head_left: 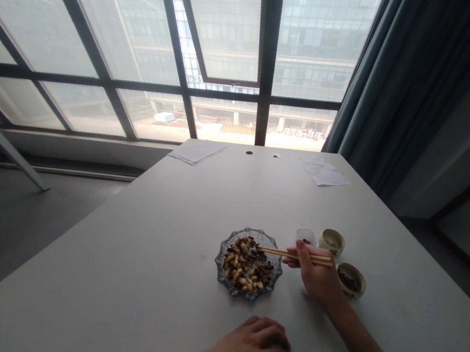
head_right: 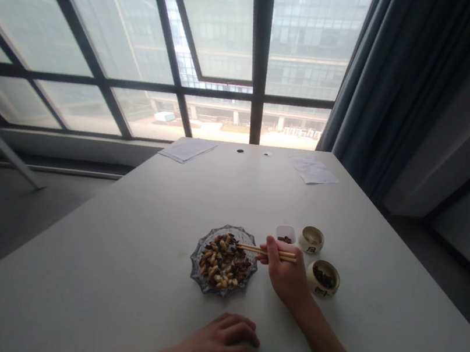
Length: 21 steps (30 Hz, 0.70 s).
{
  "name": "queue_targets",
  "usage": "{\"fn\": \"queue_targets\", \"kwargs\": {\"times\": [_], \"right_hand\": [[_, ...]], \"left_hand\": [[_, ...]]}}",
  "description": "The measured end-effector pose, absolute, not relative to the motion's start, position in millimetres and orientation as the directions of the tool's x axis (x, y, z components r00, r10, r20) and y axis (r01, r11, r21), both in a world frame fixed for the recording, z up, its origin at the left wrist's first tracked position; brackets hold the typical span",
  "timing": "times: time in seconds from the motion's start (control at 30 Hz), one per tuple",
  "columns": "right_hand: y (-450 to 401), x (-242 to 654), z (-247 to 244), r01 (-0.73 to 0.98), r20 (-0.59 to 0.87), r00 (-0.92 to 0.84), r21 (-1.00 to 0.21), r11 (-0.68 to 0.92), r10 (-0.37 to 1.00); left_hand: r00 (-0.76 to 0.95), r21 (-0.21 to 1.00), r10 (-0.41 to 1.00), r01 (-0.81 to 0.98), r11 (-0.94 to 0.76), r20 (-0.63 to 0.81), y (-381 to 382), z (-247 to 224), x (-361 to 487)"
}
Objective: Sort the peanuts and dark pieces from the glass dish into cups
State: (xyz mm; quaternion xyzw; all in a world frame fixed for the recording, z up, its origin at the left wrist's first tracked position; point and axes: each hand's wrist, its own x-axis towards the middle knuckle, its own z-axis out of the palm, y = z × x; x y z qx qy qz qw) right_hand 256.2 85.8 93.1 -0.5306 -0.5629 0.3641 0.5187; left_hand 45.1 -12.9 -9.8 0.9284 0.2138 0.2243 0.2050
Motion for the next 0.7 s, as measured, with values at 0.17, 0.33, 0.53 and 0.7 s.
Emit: {"fn": "queue_targets", "kwargs": {"times": [0.17,0.33,0.53,0.7], "right_hand": [[87,262,99,0.163,0.151,0.108,-0.978,0.132,0.983],[86,264,99,0.21,0.167,0.002,-0.964,0.162,0.986],[86,270,97,0.287,0.19,-0.109,-0.934,0.214,0.976],[88,271,98,0.302,0.204,-0.147,-0.922,0.241,0.968]], "left_hand": [[0.81,0.466,0.485,0.307,-0.83,0.33,-12,-11,45],[0.821,0.463,0.488,0.323,-0.826,0.297,-12,-9,45],[0.838,0.466,0.485,0.334,-0.819,0.25,-12,-7,46],[0.833,0.465,0.49,0.338,-0.818,0.257,-12,-6,46]]}}
